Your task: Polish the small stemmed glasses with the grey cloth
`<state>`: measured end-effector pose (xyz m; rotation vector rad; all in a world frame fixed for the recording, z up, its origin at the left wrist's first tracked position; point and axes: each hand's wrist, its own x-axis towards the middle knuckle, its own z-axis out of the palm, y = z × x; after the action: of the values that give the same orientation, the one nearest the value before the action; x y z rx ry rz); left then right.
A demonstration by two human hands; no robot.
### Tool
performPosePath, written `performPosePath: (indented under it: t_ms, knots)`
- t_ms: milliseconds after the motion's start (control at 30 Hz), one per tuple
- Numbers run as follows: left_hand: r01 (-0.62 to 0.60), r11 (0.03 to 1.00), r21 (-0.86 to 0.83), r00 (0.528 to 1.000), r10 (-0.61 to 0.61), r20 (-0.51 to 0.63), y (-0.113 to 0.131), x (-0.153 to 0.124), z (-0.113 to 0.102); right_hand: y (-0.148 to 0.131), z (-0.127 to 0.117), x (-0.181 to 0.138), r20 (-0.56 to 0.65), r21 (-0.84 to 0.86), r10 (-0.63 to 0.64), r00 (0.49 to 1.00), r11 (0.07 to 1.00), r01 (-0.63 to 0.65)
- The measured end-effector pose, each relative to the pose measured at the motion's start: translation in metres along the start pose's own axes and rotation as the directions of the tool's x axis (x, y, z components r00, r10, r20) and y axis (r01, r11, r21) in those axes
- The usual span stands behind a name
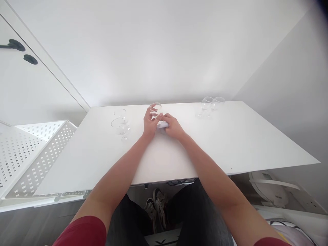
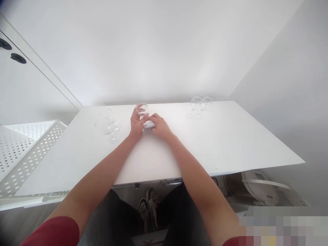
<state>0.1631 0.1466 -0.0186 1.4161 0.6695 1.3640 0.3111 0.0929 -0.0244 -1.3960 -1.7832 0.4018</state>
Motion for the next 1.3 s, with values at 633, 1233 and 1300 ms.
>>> performPosePath:
  t_ms: [633,1233,1300]
  knots:
    - [0.11,0.992,0.066,0.991,-0.114,0.073,-0.006,0.001,-0.002,-0.041,0.007,-0.007,0.21,-0.489,0.368,0.906,0.842,-0.229]
    - [0.199,0.98,0.016,0.968,-0.199,0.156,-0.006,-0.001,-0.001,0.056,-0.163,-0.162,-0.205,-0.723,0.641,0.74,0.411,-0.556]
    - [0.211,0.977,0.016,0.965,-0.211,0.158,-0.004,-0.001,-0.002,0.061,-0.16,-0.153,-0.202,-0.738,0.643,0.739,0.396,-0.546]
